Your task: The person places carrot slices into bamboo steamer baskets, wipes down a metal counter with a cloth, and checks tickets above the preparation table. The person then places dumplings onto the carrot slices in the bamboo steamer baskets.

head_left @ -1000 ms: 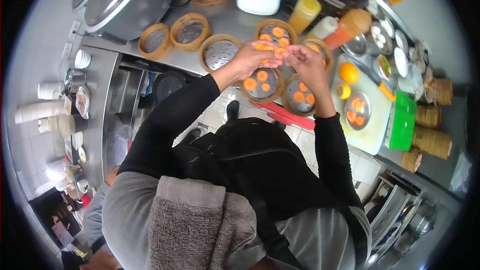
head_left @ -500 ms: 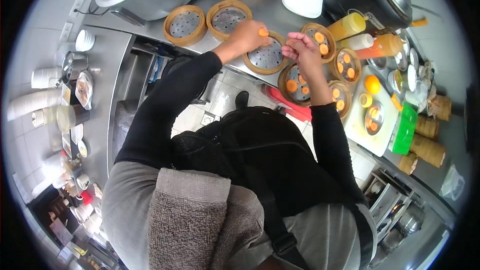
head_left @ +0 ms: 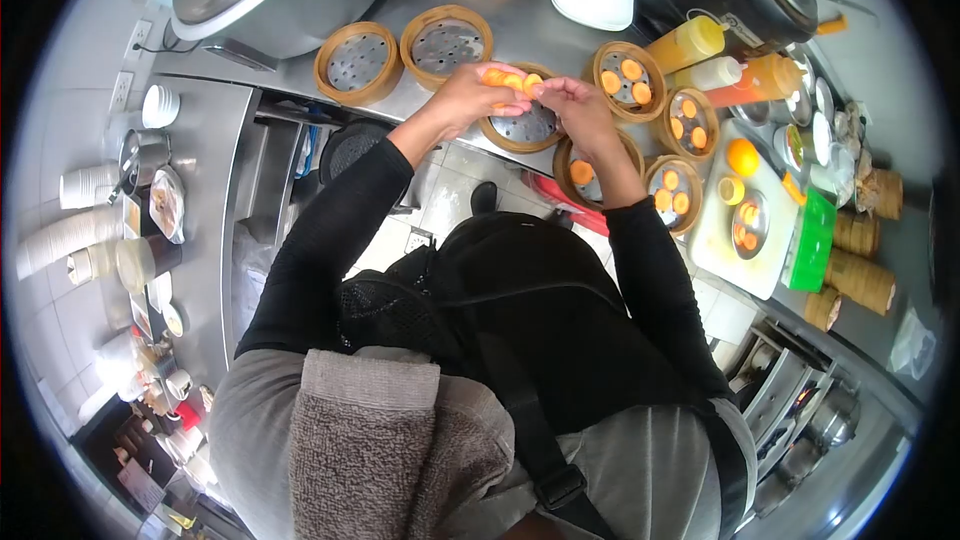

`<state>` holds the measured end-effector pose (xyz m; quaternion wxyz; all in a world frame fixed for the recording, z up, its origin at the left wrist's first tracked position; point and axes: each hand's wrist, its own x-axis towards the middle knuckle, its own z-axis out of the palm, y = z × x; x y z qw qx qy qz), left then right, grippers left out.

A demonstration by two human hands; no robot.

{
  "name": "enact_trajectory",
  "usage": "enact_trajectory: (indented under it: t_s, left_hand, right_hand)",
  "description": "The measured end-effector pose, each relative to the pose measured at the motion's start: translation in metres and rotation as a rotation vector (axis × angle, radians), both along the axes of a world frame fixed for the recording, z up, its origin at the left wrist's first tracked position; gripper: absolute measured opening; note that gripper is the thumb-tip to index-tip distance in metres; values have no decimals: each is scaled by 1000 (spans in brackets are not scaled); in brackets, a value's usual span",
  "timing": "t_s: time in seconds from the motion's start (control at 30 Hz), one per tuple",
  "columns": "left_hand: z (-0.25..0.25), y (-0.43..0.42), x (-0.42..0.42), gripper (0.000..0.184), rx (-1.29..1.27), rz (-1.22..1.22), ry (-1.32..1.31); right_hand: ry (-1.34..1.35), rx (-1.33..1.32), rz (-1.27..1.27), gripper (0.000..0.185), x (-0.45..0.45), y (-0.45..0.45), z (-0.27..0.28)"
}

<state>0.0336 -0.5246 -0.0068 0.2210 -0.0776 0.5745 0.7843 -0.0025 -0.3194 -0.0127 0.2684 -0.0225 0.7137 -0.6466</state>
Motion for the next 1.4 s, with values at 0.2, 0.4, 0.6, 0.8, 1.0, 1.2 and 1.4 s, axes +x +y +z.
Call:
enact_trajectory:
  t_s: [0.2, 0.4, 0.6, 0.8, 1.0, 1.2, 1.4]
  left_hand:
    - [-1, -16, 4, 33, 228, 96, -116]
    - [5, -12, 13, 32, 98, 130, -27]
    - [-13, -42, 23, 36, 275, 232, -88]
    - [-6, -39, 30, 29, 101, 310, 1]
    - [-6, -74, 36, 32, 322, 493, -69]
    - [-12, -83, 45, 33, 145, 655, -39]
    - [-17, -93, 31, 29, 142, 638, -29]
  right_hand:
    - [709, 838, 305, 25, 1, 16, -8]
    - [383, 326, 171, 25, -4, -15, 12]
    - [463, 410, 319, 26, -2, -13, -2]
    - [421, 263, 218, 27, -2, -51, 3]
    - [443, 234, 255, 27, -54, -102, -13]
    - [918, 733, 410, 37, -88, -158, -13]
    - [543, 347, 559, 39, -64, -159, -3]
